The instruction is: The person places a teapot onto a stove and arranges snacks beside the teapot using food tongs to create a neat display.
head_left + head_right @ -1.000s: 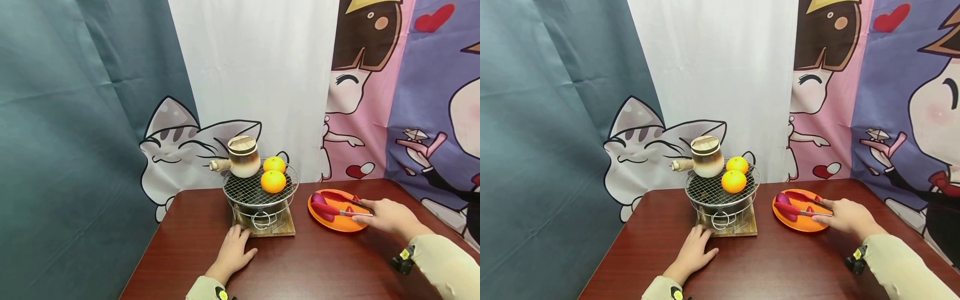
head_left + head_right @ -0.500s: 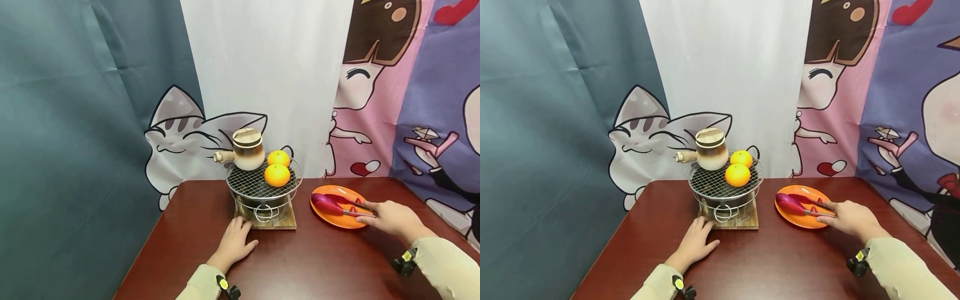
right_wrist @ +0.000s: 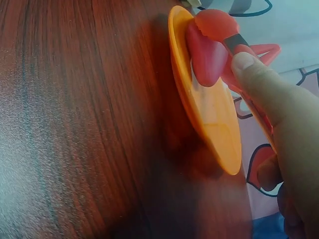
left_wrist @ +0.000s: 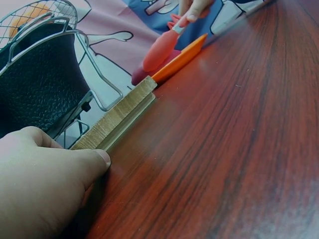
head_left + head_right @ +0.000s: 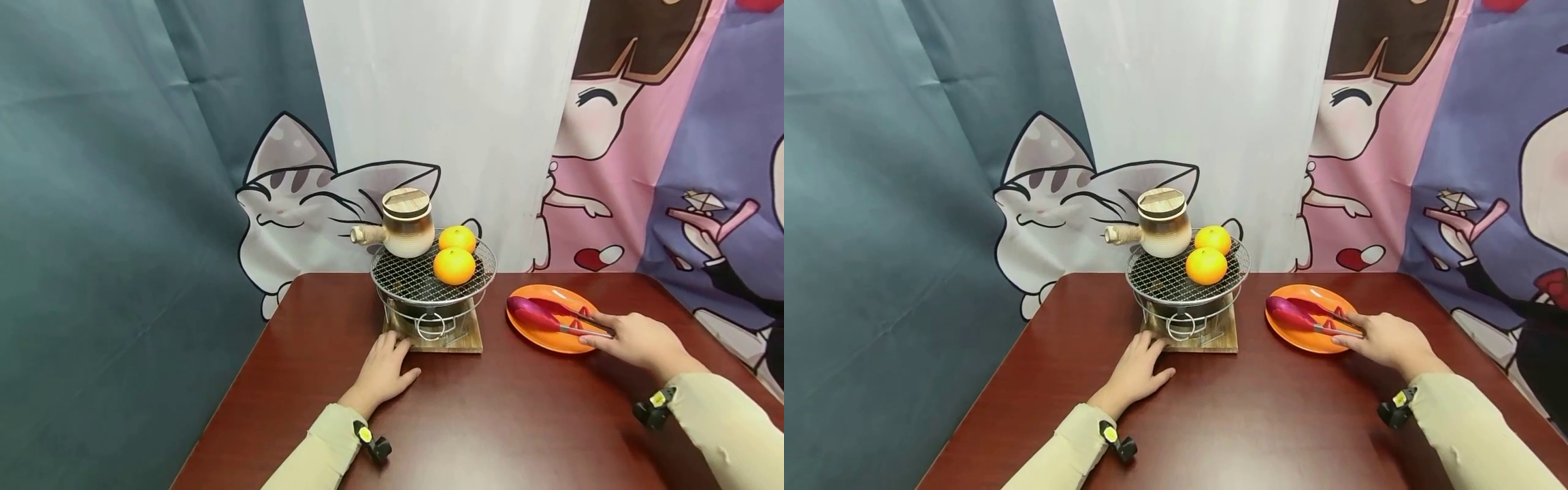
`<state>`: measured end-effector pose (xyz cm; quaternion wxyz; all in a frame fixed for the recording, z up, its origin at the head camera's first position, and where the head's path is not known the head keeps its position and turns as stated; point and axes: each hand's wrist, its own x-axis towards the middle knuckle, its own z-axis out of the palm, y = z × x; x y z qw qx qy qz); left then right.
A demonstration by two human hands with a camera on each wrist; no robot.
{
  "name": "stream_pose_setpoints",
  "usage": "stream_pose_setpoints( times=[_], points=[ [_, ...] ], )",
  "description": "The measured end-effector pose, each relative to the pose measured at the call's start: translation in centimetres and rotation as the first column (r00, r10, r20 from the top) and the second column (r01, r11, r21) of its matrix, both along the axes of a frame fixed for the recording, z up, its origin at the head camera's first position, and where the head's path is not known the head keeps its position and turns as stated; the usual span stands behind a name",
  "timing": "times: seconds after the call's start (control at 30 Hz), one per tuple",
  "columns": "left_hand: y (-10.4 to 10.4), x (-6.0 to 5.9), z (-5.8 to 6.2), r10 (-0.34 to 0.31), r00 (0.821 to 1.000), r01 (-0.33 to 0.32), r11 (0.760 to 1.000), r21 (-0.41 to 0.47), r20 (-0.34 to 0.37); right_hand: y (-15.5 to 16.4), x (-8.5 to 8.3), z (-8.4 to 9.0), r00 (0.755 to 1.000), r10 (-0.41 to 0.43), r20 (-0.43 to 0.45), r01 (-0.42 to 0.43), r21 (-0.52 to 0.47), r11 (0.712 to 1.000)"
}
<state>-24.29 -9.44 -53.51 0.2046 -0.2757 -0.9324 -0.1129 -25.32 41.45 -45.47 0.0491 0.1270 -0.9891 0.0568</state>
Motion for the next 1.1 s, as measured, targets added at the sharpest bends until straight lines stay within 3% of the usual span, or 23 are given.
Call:
stream_pose_setpoints(
  times=[0.7,1.1],
  points=[
    [0.0,-0.4,0.5,-0.01,1.0,0.01,1.0,0.014,0.01,0.5,-0.3,-0.9,1.0,-0.008,-0.021,0.008,-0.027,1.0],
    [-0.1,-0.1,0.1,-0.002,1.0,0.001,1.0,0.01,0.025,0.4,0.3,0.4,0.999,-0.012,-0.04,0.011,-0.032,0.999]
  ],
)
